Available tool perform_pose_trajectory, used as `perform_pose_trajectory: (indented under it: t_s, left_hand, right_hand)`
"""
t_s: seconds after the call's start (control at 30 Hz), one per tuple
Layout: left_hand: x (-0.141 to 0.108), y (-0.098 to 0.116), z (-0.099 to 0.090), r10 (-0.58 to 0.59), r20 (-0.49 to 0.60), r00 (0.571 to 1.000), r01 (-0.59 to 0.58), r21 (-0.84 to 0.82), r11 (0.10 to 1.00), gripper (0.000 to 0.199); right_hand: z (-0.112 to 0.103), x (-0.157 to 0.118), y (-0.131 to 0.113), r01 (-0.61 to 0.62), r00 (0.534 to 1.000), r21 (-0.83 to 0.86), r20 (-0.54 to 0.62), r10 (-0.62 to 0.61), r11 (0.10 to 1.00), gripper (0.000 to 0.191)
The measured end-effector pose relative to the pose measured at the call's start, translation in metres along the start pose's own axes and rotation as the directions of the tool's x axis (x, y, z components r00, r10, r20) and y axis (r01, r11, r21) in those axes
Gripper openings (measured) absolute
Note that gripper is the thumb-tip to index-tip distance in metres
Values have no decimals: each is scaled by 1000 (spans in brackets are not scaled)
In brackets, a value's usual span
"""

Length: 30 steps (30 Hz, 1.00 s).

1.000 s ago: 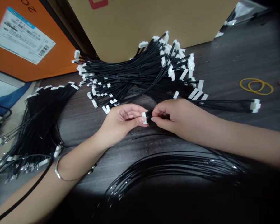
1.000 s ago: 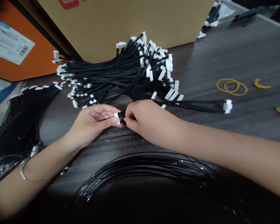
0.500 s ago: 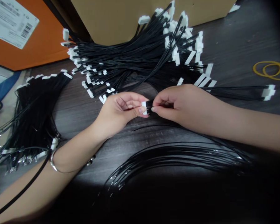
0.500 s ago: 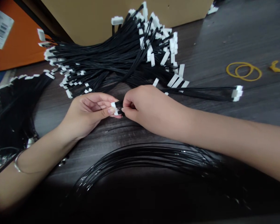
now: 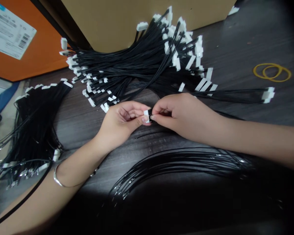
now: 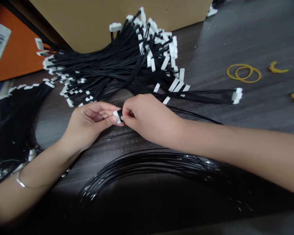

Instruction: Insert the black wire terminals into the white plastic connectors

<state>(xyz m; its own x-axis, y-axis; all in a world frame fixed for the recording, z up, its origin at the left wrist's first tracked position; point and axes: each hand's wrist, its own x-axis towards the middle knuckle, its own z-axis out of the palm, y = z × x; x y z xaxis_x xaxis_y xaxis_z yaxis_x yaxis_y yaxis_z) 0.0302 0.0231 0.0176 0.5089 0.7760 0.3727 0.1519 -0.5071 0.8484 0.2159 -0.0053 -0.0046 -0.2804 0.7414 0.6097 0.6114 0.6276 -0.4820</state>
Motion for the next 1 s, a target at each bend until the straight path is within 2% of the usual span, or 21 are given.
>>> perform_pose_trajectory:
  t_s: [0.1,0.27,0.33,0.47,0.67,1.0]
  left_hand:
    - [1,-1,-1,-20,12,1000,21,-20,1000,20]
    - [4,-5,-4,-21,27,999,25,-143,989,19]
    - [4,-5,-4,-23,39,999,29,-164,986,19]
    - [5,-4,-6,-31,59,998,40,-162,986,18]
    - [6,-4,-7,-32,97,995,50,-192,980,17]
    - [5,-5,-8,-38,85,996,52,-166,985,18]
  right_hand:
    - [-3,2,1,4,1000,15,12,-4,1000,13]
    - [-9,4,1,-16,1000,17,6,16,1000,12]
    - [-10,3,1,18,1000,-5,-13,-18,1000,13]
    - [-11,2,4,127,991,-27,-28,-128,992,15]
    - [-13,3,9,111,993,72,-38,-108,991,11]
    - [-11,4,9,161,985,11,-59,-160,987,12]
